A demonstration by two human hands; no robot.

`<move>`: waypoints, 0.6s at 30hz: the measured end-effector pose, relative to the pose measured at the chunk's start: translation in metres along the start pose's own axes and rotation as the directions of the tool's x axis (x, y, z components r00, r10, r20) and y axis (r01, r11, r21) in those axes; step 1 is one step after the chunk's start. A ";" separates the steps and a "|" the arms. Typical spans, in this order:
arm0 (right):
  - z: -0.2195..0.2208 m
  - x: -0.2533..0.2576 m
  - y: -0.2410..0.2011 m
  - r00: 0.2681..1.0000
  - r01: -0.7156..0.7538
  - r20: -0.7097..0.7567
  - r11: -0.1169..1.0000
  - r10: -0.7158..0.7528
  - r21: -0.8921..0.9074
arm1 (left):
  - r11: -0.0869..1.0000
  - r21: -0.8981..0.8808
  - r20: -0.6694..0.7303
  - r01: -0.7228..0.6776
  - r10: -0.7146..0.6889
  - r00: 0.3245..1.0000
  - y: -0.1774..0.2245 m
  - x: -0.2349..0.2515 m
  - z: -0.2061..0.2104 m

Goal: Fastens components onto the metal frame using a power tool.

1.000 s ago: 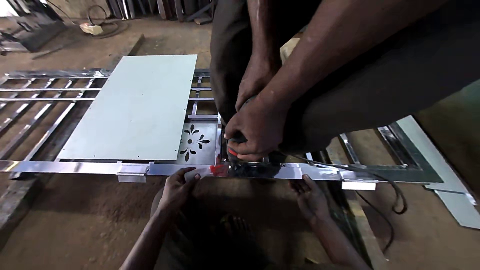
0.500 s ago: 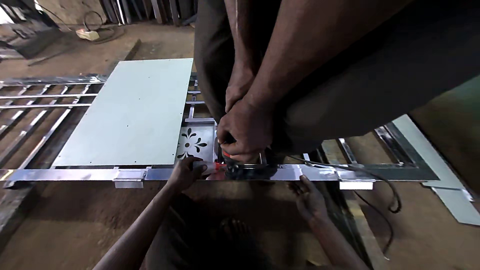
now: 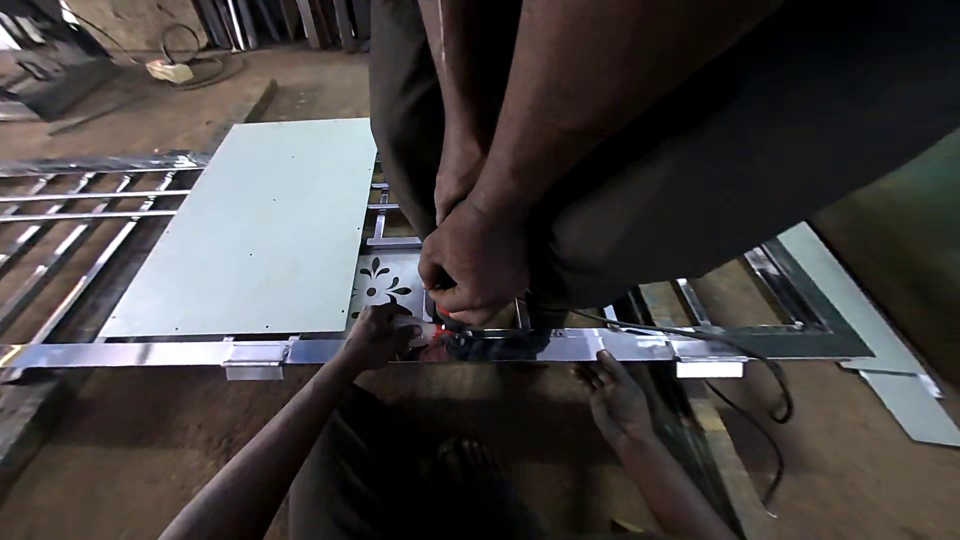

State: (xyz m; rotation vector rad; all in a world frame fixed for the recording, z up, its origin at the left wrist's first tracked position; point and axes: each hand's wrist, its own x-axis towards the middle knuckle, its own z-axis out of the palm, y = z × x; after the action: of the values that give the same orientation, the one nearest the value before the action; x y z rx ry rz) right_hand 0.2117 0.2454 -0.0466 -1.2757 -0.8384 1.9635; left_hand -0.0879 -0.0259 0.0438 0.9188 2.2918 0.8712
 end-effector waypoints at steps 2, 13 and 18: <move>0.001 -0.001 -0.001 1.000 0.000 -0.002 1.000 0.000 0.005 | 0.998 0.066 0.008 -0.007 0.007 1.000 0.007 0.003 -0.002; -0.001 0.000 -0.001 1.000 -0.012 0.003 1.000 0.012 -0.017 | 0.991 0.137 0.026 -0.006 0.002 1.000 0.014 0.009 -0.004; 0.000 0.000 -0.001 1.000 -0.014 -0.005 1.000 0.014 -0.007 | 0.992 0.123 0.030 -0.034 0.031 0.999 0.011 0.012 -0.005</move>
State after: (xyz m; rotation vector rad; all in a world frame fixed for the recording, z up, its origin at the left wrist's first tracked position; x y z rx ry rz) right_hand 0.2122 0.2455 -0.0461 -1.2934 -0.8361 1.9693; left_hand -0.0943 -0.0131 0.0524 1.0174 2.3340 0.7313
